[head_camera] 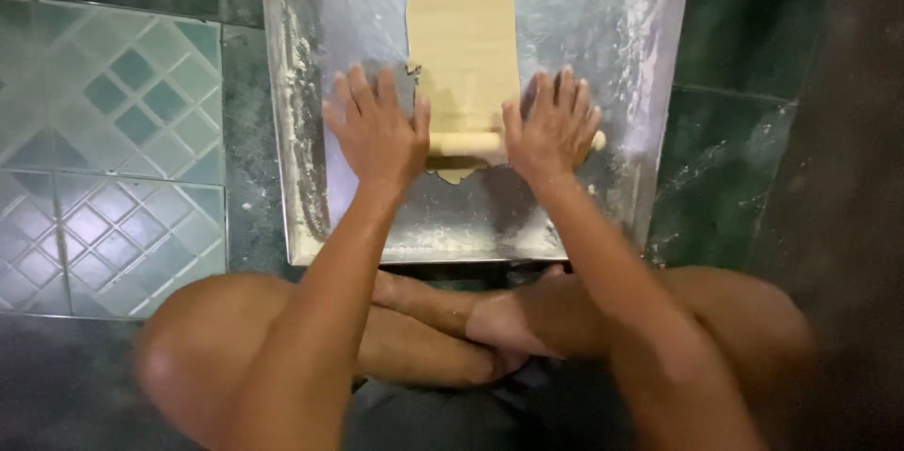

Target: Rolling out dough on a tray and shaping it into small pieces by hand.

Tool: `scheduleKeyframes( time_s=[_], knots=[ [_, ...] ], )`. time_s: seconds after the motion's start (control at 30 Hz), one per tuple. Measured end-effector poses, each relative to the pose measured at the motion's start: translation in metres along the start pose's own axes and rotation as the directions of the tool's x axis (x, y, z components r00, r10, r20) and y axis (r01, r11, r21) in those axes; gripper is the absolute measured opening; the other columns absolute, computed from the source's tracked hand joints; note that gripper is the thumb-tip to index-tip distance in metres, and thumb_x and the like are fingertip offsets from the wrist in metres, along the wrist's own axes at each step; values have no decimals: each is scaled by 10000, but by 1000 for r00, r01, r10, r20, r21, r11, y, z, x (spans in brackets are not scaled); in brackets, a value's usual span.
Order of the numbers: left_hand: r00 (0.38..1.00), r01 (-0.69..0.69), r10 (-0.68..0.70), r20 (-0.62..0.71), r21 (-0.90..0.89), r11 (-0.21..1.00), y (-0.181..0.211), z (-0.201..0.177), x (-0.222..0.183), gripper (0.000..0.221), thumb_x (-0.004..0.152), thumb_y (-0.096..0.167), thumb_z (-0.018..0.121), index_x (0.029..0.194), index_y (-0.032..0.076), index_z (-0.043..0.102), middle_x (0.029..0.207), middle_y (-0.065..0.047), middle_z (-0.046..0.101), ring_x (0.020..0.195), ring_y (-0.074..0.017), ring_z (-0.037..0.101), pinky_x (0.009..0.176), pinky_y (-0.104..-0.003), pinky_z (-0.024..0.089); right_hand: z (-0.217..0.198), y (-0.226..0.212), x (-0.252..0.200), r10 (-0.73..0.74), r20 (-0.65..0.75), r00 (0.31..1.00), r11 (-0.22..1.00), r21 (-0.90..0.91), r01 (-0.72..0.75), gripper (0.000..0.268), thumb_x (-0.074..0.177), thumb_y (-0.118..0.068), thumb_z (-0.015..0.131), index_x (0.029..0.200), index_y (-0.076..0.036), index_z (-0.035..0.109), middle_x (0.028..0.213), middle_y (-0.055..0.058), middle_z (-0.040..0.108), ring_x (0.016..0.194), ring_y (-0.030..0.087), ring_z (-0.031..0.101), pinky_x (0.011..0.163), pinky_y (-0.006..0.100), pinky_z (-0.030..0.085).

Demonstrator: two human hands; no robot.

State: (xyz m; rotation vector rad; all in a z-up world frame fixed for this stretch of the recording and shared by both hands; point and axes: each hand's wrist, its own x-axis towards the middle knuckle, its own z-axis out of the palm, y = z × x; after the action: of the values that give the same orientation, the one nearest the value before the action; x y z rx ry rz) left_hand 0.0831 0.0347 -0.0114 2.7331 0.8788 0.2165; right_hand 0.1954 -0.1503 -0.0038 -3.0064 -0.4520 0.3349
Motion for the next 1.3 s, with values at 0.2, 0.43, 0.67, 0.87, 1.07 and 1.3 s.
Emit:
scheduleKeyframes(
  time_s=[0.2,0.43,0.67,0.87,1.07,1.3],
  knots=[
    [990,-25,30,-136,35,999,-10,25,-25,600,945,533,631,1360,101,595,1447,-250,518,1388,-483,446,1060,-725,298,21,12,-28,-12,-100,995,999,-37,8,525,982,-539,555,1408,-241,484,1523,133,425,1445,411,349,1100,696,275],
    [999,4,-3,-46,19,1000,-5,21,14,601,957,534,622,1389,121,558,1501,-247,460,1412,-484,421,1076,-740,297,11,6,10,-3,-78,997,999,-38,0,583,997,-563,577,1442,-207,453,1536,170,412,1441,439,376,1097,705,327],
    [987,99,-92,129,-47,994,5,26,74,644,1060,500,626,1494,60,447,1575,-258,271,1480,-487,256,1165,-706,235,-4,-10,70,-70,-92,993,996,49,75,523,1033,-437,606,1401,-86,485,1472,185,444,1379,446,392,1112,690,249],
    [999,30,-30,-20,0,1000,7,34,94,543,1096,432,699,1468,103,478,1552,-168,282,1452,-390,330,1162,-612,317,6,-11,94,-220,-277,935,975,-21,223,449,1053,-338,722,1358,-65,538,1406,162,496,1323,411,436,1067,615,306],
    [996,83,-81,19,-62,995,10,22,75,570,1051,451,676,1432,67,498,1535,-230,344,1450,-451,319,1166,-664,257,-8,-15,73,-150,-191,970,988,15,156,412,1019,-374,670,1284,-91,529,1397,180,450,1295,427,403,1045,621,301],
    [988,4,12,-156,106,994,0,26,7,564,967,542,604,1349,129,572,1417,-210,503,1364,-425,461,1006,-659,394,-2,-3,6,-15,-73,997,1000,-17,14,577,1035,-413,619,1501,-109,466,1572,215,367,1457,461,338,1126,710,330]
  ],
)
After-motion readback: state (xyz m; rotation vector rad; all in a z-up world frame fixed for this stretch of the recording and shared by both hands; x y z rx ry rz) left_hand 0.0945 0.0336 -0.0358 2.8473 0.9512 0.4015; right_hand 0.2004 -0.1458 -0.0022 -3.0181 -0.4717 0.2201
